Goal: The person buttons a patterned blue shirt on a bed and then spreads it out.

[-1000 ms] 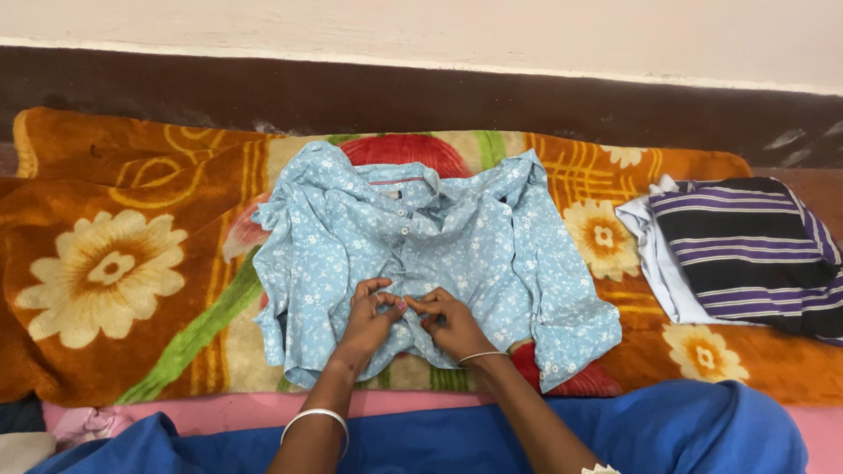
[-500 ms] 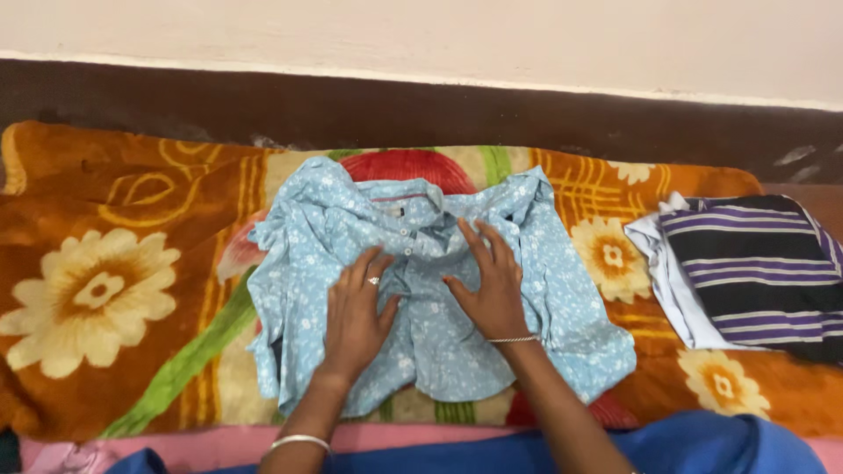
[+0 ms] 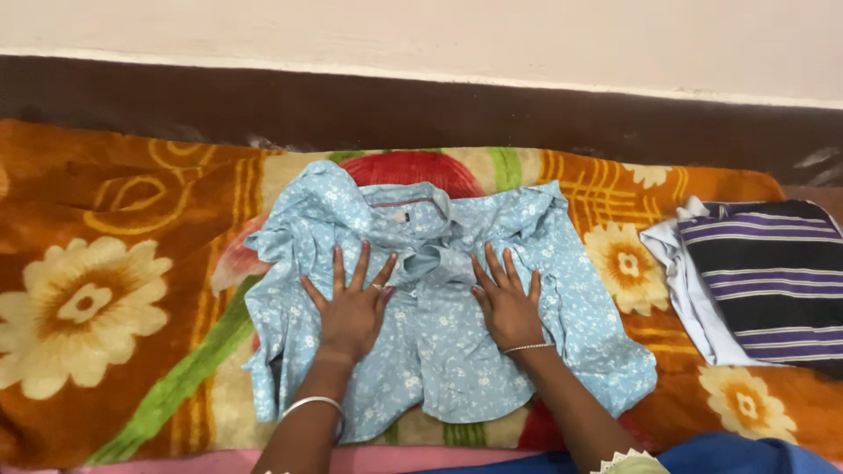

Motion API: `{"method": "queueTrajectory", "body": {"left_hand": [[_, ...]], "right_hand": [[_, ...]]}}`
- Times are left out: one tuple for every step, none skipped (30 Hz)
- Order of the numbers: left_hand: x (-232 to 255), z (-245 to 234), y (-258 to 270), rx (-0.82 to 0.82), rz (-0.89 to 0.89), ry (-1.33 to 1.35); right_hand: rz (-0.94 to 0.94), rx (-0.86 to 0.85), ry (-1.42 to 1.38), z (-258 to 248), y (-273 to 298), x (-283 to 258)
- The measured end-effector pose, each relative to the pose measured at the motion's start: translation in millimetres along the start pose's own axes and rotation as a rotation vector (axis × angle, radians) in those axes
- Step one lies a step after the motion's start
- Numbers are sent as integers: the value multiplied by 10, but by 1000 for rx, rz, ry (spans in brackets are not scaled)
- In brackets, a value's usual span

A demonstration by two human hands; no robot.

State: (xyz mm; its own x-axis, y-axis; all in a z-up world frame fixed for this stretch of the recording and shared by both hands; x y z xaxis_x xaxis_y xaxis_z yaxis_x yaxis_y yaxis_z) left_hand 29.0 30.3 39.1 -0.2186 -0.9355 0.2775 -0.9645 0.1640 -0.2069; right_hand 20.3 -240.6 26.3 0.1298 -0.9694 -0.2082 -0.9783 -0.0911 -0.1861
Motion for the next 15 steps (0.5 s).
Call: {"method": "queueTrajectory", "body": {"left_hand": [[-4, 24, 15, -5, -16, 10], [-19, 34, 46, -6, -16, 8], [-32, 41, 68, -46, -26, 44], [-30, 44, 89, -83, -36, 82], [-36, 32, 119, -83, -36, 82], [-53, 6, 130, -131, -19, 87], [-62, -31, 155, -180, -3, 92], [-58, -87, 198, -180, 0, 92], [-45, -155, 237, -223, -3, 131], [-22, -236, 296, -268, -8, 169], [14, -330, 348, -269, -9, 168], [53, -419, 389, -384, -57, 109], [101, -507, 418, -499, -104, 47], [172, -594, 425, -500, -103, 49], [240, -663, 431, -592, -120, -13]], "right_hand": [[-6, 19, -30, 21, -9, 8], [-8, 32, -60, 37, 33, 27], [-8, 31, -62, 40, 58, 60], [-12, -29, -115, 31, 54, 105], [-16, -88, -169, 18, 70, 143], [-17, -84, -167, -6, 90, 178], [-38, -126, -184, -33, 112, 204], [-58, -169, -201, -62, 162, 219], [-56, -168, -200, -110, 193, 241], [-55, -294, -123, -152, 218, 259], [-53, -419, -45, -190, 263, 262], [-51, -420, -46, -256, 319, 271], [-141, -419, -149, -348, 363, 273], [-233, -413, -250, -446, 400, 246], [-231, -414, -249, -538, 448, 196]]}}
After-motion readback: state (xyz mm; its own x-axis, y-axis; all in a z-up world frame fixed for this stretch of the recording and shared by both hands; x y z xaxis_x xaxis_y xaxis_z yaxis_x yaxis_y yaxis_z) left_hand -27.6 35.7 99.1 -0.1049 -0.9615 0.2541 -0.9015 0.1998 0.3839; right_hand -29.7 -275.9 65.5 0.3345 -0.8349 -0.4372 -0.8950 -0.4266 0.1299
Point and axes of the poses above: each hand's wrist, its own y-axis away from the middle knuckle, its own z-axis out of the palm, x = y × z, the point moved 1 cm from there along -y, towards the middle knuckle, and after that the axes turned 4 degrees about x, right-handed, at the moved point
